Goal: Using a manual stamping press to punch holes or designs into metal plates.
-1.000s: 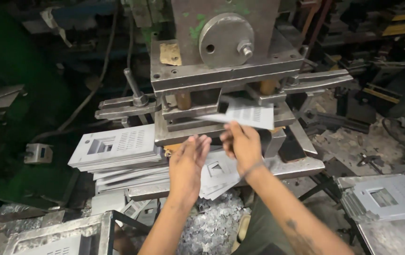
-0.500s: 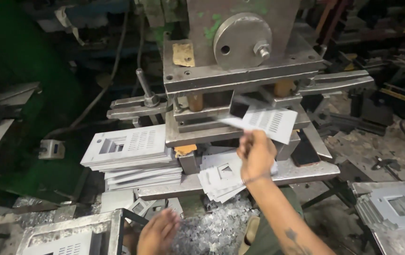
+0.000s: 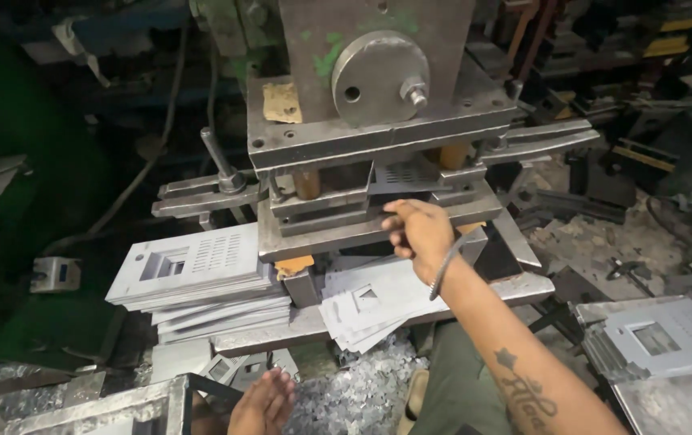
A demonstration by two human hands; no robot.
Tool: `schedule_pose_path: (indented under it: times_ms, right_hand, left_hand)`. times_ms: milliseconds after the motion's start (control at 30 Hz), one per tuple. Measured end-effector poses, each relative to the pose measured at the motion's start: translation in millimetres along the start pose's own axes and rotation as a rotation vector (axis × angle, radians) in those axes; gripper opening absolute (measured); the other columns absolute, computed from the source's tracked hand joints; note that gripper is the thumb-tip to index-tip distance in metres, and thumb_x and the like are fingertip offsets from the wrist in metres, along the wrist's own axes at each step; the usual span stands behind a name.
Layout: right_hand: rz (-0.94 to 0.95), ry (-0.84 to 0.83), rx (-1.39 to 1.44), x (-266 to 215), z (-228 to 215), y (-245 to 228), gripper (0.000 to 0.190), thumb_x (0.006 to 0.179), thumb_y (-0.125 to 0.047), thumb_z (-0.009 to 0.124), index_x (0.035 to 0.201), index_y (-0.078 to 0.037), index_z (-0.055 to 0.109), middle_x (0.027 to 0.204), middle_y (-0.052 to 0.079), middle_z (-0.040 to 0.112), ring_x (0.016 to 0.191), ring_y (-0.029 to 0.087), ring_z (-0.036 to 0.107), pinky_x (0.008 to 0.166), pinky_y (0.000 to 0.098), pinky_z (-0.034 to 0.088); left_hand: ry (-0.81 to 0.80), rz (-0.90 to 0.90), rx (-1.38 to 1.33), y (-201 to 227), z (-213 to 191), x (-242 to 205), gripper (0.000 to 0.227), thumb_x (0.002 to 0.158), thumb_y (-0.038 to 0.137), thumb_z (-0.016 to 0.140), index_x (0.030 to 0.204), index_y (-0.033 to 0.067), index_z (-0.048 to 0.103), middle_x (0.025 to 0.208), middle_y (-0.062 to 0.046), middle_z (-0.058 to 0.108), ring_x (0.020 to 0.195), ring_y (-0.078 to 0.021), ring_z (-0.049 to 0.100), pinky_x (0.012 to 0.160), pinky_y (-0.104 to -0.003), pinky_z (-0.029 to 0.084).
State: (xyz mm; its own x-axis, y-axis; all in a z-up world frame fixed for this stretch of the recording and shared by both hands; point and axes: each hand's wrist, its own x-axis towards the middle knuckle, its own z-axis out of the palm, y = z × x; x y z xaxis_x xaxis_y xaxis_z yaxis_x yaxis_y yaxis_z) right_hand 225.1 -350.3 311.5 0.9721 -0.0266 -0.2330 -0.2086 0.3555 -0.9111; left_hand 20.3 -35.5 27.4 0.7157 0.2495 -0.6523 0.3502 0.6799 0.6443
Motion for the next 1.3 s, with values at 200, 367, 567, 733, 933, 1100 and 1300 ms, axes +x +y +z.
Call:
schedule_pose_path:
  times_ms: [200, 367, 567, 733, 933, 1100, 1300]
  right_hand:
    - [0.062, -0.031, -0.226, 57, 11, -10, 0.016, 0.095, -0.004, 0.046, 0.091, 0.008, 0.057, 0.076, 0.012, 0.069, 0.05, 0.015, 0.05, 0.035, 0.03, 0.032]
    - [0.07, -0.032, -0.132, 59, 8, -18, 0.017, 0.092, -0.001, 0.042, 0.092, 0.007, 0.057, 0.077, 0.015, 0.067, 0.051, 0.015, 0.05, 0.036, 0.0294, 0.03]
    - [0.274, 0.015, 0.213, 88, 3, -3, 0.016, 0.09, 0.002, 0.039, 0.098, -0.002, 0.052, 0.081, 0.012, 0.061, 0.053, 0.013, 0.048, 0.038, 0.027, 0.028]
    - [0.257, 0.011, 0.112, 81, 11, 0, 0.018, 0.087, 0.007, 0.038, 0.096, -0.001, 0.051, 0.08, 0.014, 0.059, 0.053, 0.014, 0.047, 0.039, 0.0279, 0.027]
    - [0.215, -0.033, 0.081, 82, 12, 2, 0.018, 0.087, 0.003, 0.041, 0.091, -0.003, 0.057, 0.077, 0.012, 0.059, 0.052, 0.013, 0.047, 0.038, 0.026, 0.027]
    - [0.218, 0.0, 0.074, 85, 12, 7, 0.02, 0.085, 0.005, 0.039, 0.092, -0.002, 0.056, 0.078, 0.012, 0.059, 0.052, 0.013, 0.047, 0.038, 0.0272, 0.028]
    - [0.194, -0.011, 0.05, 79, 14, 6, 0.015, 0.088, 0.004, 0.042, 0.092, 0.001, 0.056, 0.079, 0.011, 0.06, 0.053, 0.013, 0.048, 0.038, 0.0264, 0.028]
  left_hand:
    - [0.002, -0.029, 0.039, -5, 5, -9, 0.049, 0.096, 0.034, 0.063, 0.135, 0.0051, 0.062, 0.126, -0.013, 0.071, 0.113, -0.0282, 0.068, 0.094, -0.043, 0.054]
    - [0.025, -0.028, 0.048, -7, -22, 5, 0.05, 0.099, 0.034, 0.058, 0.139, 0.0031, 0.06, 0.128, -0.017, 0.07, 0.121, -0.0338, 0.066, 0.1, -0.047, 0.052]
    - [-0.126, 0.011, -0.069, -43, -137, 101, 0.047, 0.097, 0.03, 0.055, 0.135, 0.0024, 0.058, 0.128, -0.021, 0.068, 0.118, -0.0401, 0.066, 0.096, -0.056, 0.055]
    - [0.036, 0.188, -0.041, -20, -196, 115, 0.05, 0.098, 0.037, 0.058, 0.136, 0.0039, 0.055, 0.123, -0.013, 0.065, 0.111, -0.0286, 0.063, 0.092, -0.048, 0.054]
    - [0.325, 0.66, 0.059, 172, -39, -26, 0.065, 0.101, 0.047, 0.069, 0.141, 0.0007, 0.048, 0.113, -0.002, 0.063, 0.099, -0.0135, 0.059, 0.083, -0.031, 0.051]
    - [0.413, 0.686, 0.334, 245, 43, -58, 0.063, 0.098, 0.043, 0.078, 0.136, -0.0044, 0.06, 0.107, -0.006, 0.062, 0.088, -0.0139, 0.053, 0.075, -0.03, 0.046]
    - [0.45, 0.625, 0.132, 254, 52, -52, 0.056, 0.09, 0.032, 0.081, 0.135, 0.0083, 0.059, 0.113, 0.0, 0.066, 0.095, -0.0113, 0.059, 0.078, -0.029, 0.049]
